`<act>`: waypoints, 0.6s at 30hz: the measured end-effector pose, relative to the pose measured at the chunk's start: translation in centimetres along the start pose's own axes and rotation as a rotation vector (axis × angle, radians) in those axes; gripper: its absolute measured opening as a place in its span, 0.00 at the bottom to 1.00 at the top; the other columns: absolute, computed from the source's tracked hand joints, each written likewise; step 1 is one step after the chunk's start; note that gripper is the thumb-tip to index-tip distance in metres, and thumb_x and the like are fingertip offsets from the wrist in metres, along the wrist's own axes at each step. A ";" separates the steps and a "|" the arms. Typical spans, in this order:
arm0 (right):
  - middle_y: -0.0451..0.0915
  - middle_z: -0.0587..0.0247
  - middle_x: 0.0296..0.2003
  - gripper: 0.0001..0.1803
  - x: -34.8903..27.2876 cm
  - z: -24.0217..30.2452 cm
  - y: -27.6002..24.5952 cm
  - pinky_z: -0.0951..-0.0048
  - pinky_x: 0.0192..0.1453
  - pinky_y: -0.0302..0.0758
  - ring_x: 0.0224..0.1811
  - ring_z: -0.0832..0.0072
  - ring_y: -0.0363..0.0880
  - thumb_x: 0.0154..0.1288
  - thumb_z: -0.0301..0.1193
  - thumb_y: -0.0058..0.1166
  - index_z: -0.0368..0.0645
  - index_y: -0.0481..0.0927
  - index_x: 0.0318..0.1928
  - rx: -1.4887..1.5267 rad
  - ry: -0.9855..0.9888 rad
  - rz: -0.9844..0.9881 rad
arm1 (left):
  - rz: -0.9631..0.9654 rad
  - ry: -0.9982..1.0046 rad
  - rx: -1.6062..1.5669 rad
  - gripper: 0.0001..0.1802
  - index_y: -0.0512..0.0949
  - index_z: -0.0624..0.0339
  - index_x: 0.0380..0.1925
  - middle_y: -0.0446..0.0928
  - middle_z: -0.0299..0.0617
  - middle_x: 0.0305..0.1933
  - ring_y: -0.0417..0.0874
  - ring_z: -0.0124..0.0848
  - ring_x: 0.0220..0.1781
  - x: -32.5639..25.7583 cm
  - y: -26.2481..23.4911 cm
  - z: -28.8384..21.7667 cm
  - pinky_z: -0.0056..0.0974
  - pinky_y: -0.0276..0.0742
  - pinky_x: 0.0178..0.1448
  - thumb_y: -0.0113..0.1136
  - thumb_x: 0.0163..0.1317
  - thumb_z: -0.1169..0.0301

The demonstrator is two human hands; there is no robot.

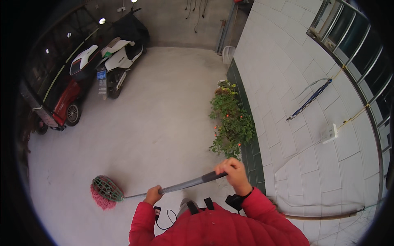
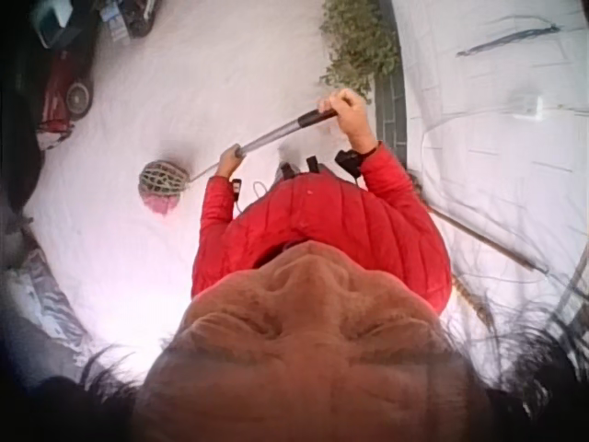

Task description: The person mops a concrete floor using a red string mop. They move around a scooter, a three-wheeled vehicle, and a covered pile, then enter a small shop area with display counters and a ladder, continuing to mop the floor throughout.

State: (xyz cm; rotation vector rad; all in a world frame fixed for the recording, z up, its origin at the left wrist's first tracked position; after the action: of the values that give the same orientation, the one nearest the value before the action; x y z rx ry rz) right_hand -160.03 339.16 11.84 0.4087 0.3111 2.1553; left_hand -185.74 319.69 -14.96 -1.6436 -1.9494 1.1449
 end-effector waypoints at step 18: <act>0.65 0.63 0.13 0.09 -5.6 24.9 -7.4 0.73 0.20 0.59 0.12 0.75 0.64 0.57 0.24 0.39 0.42 0.60 0.20 -0.630 -0.972 -0.352 | 0.362 0.880 -0.282 0.06 0.68 0.57 0.21 0.71 0.49 0.21 0.72 0.50 0.27 22.3 7.6 -36.0 0.46 0.64 0.28 0.55 0.41 0.72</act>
State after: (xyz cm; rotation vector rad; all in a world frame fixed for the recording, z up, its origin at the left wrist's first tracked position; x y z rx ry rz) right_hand -141.56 340.57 30.91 0.8751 -0.7624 1.3897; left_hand -161.37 353.32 -3.69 -2.1900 -1.2932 0.1253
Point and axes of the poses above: each hand's wrist, its own x-axis towards the middle knuckle, its own y-axis out of the palm, z = x × y, the point moved 7 cm from there along x, towards the middle knuckle
